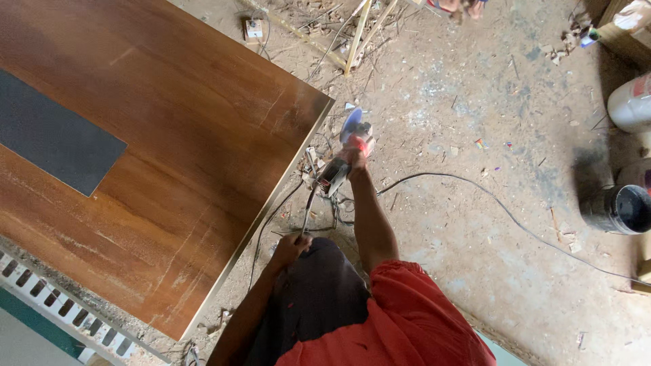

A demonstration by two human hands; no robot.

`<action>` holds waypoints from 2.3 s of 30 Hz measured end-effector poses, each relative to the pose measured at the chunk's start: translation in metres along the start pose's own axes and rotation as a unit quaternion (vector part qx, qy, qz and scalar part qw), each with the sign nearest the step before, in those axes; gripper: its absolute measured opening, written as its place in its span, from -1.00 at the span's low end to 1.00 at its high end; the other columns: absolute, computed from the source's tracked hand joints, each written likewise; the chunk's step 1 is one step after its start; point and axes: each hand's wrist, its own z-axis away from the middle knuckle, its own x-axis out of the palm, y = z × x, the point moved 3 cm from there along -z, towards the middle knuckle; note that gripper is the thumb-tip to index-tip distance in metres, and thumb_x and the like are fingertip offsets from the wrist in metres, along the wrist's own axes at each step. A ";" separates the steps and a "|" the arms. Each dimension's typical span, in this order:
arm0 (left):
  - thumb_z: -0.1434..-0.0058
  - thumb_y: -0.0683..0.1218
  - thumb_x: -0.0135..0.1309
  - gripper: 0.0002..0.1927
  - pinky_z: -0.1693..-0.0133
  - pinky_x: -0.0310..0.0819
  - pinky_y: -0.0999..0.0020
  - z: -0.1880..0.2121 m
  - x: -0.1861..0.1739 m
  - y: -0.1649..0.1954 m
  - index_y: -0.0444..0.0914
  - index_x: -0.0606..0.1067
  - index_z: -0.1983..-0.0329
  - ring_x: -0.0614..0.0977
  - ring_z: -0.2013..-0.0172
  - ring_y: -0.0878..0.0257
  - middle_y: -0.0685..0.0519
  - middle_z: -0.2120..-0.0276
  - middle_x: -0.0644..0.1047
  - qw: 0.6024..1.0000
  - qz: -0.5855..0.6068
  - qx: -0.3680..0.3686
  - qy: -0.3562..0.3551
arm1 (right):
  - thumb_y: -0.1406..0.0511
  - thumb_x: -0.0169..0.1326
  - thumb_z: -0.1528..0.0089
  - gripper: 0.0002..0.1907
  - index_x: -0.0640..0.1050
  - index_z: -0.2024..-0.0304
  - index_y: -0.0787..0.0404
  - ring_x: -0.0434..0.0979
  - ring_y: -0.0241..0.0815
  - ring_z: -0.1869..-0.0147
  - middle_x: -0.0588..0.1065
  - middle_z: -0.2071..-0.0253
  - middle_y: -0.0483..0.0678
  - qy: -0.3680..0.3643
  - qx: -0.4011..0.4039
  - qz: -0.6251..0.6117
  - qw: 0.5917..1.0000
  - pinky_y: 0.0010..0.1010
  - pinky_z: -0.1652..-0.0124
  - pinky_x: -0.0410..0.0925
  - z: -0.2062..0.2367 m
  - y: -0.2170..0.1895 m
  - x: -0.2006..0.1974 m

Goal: The person picks up an angle grinder from the floor and sands the surfaces and edges of large wooden furniture panels, holding the power cord clear with the other hand while moving the grinder along the wood. They work across several panels and then walk back across the workshop floor carrying the grinder.

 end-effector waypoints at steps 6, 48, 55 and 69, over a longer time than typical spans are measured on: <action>-0.24 0.34 -0.04 -0.44 0.20 0.51 -0.02 0.065 -0.018 -0.097 -0.21 0.64 0.26 0.68 0.24 -0.16 -0.17 0.37 0.65 0.974 -0.149 -0.146 0.089 | 0.47 0.15 -0.11 -0.79 0.49 0.22 0.18 0.42 -0.21 0.52 0.41 0.46 -0.08 0.131 0.027 0.057 0.989 -0.35 0.43 0.40 -0.053 -0.005 -0.014; -0.48 0.20 -0.30 -0.44 0.19 0.52 0.14 0.480 -0.104 -0.394 -0.25 0.60 0.07 0.69 0.22 -0.01 -0.12 0.29 0.67 0.985 -0.016 0.017 0.170 | 0.45 0.40 0.06 -0.60 0.64 0.16 0.25 0.59 -0.25 0.35 0.62 0.32 -0.05 0.218 -0.018 0.439 0.871 -0.38 0.36 0.48 0.329 0.385 0.052; -0.37 0.26 -0.18 -0.44 0.29 0.51 0.34 0.558 -0.109 -0.461 -0.27 0.60 0.05 0.71 0.22 0.22 0.02 0.21 0.70 0.954 0.220 -0.151 0.136 | 0.26 0.40 0.05 -0.45 0.56 0.02 0.18 0.59 -0.34 0.15 0.61 0.17 -0.15 0.179 -0.097 0.401 0.893 -0.41 0.18 0.48 0.448 0.491 0.039; -0.47 0.21 -0.32 -0.33 0.29 0.61 0.23 0.549 -0.088 -0.476 -0.33 0.67 0.27 0.78 0.31 0.09 -0.06 0.38 0.73 0.968 0.087 -0.188 0.139 | 0.40 0.24 -0.14 -0.79 0.54 0.21 0.35 0.54 -0.23 0.47 0.55 0.45 -0.02 0.214 -0.042 0.343 0.914 -0.35 0.47 0.41 0.480 0.441 -0.033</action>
